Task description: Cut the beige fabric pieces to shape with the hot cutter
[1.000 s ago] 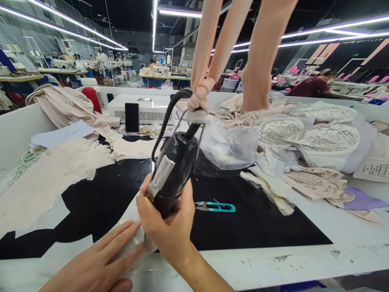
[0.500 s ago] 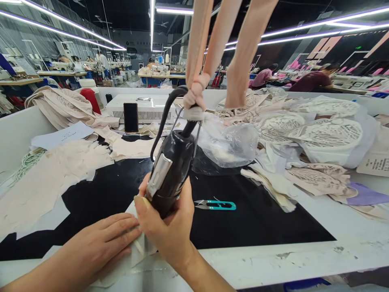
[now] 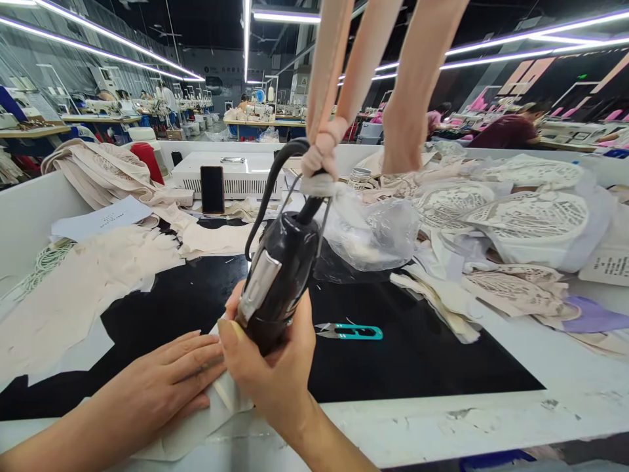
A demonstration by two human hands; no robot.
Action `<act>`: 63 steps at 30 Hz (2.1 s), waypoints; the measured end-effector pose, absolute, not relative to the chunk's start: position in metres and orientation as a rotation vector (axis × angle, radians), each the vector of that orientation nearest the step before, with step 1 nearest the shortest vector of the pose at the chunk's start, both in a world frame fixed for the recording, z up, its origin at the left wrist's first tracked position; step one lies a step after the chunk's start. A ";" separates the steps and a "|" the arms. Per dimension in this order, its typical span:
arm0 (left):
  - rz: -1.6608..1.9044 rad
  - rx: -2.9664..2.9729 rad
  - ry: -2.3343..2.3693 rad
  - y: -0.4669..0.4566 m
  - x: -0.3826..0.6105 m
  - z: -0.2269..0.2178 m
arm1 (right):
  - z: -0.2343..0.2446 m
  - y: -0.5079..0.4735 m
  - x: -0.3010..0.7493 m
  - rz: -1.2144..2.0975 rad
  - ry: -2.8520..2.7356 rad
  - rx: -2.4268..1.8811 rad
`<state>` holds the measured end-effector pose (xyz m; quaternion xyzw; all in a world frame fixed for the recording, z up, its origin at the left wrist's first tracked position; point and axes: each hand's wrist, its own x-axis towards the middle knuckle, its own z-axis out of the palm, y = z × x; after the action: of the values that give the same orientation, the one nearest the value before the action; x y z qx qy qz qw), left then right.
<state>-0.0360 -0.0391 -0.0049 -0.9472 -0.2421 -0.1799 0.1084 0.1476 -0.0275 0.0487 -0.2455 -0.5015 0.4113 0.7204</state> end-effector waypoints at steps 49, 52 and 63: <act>-0.577 -2.911 -0.927 -0.046 -0.035 -0.010 | 0.046 -0.012 0.140 0.890 -1.105 -0.598; -0.603 -2.912 -0.930 -0.045 -0.035 -0.009 | 0.046 -0.008 0.139 0.870 -1.080 -0.566; -0.563 -2.975 -0.947 -0.044 -0.035 -0.001 | 0.041 -0.003 0.134 0.863 -1.096 -0.571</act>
<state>-0.0349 -0.0444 -0.0012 -0.9376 -0.2986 -0.1776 -0.0154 0.1343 -0.0030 0.0408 -0.2594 -0.4978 0.3918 0.7290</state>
